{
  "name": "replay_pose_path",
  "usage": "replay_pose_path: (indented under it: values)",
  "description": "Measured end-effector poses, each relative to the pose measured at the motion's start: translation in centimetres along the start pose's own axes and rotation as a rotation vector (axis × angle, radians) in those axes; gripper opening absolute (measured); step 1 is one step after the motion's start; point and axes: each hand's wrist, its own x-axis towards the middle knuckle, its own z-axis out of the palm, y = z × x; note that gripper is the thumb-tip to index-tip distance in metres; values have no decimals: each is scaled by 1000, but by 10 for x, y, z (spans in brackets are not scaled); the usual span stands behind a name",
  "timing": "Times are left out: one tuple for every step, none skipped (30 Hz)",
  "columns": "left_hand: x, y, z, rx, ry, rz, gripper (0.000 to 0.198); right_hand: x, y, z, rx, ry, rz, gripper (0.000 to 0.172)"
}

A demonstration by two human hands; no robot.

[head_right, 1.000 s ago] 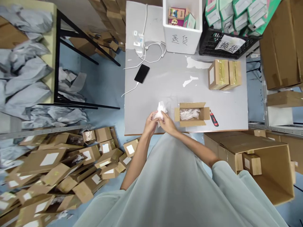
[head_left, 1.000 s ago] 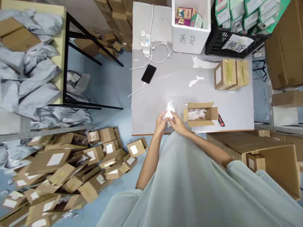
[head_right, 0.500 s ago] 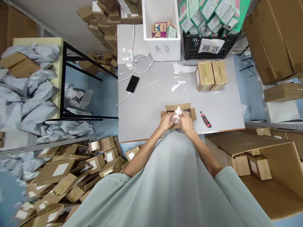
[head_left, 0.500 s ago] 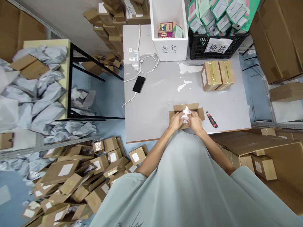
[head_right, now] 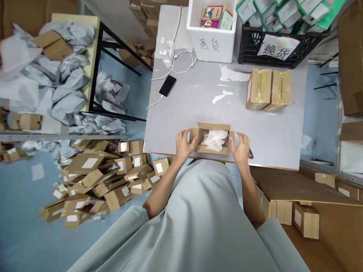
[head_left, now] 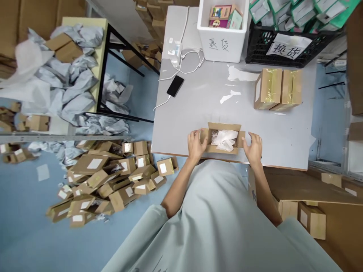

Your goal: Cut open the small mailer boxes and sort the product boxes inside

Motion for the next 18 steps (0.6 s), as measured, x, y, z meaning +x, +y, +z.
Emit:
replay_pose_path:
  values:
    - [-4, -6, -2, -11, 15, -55, 50, 1, 8, -4, -30, -7, 29, 40]
    - [-7, -10, -3, -20, 11, -107, 48, 3, 16, -6, -57, -31, 51, 39]
    - [-9, -14, -2, -27, -7, -156, 44, 4, 24, -6, -77, -64, 63, 36]
    - [-11, -16, 0, -33, -29, -201, 37, 5, 31, -5, -90, -98, 65, 33]
    - [-12, -17, 2, -36, -51, -238, 29, 6, 36, -3, -101, -125, 61, 31]
    - [-12, -18, 5, -35, -72, -262, 22, 5, 40, 0, -116, -143, 58, 32]
    - [-12, -17, 7, -32, -89, -271, 15, 5, 43, 3, -136, -151, 59, 34]
    - [-12, -16, 8, -24, -103, -270, 11, 4, 44, 6, -159, -151, 63, 37]
    - [-11, -16, 8, -15, -114, -263, 9, 3, 43, 8, -181, -148, 71, 40]
    - [-12, -15, 6, -8, -122, -255, 8, 1, 41, 11, -197, -143, 78, 44]
    - [-12, -16, 3, -4, -127, -249, 9, -1, 38, 13, -205, -136, 81, 48]
    - [-13, -18, -3, -7, -127, -249, 10, -3, 33, 15, -205, -129, 78, 52]
    - [-14, -22, -9, -16, -121, -252, 11, -6, 28, 18, -201, -122, 69, 55]
    - [-17, -27, -18, -31, -110, -256, 11, -9, 21, 22, -195, -121, 55, 58]
    - [-20, -34, -28, -50, -94, -259, 11, -12, 12, 27, -189, -125, 37, 59]
    - [-24, -43, -38, -71, -73, -263, 11, -16, 3, 33, -184, -136, 16, 60]
    - [-29, -53, -50, -91, -48, -267, 9, -21, -8, 41, -181, -150, -2, 61]
    - [-35, -64, -63, -112, -20, -271, 8, -26, -20, 51, -181, -167, -20, 61]
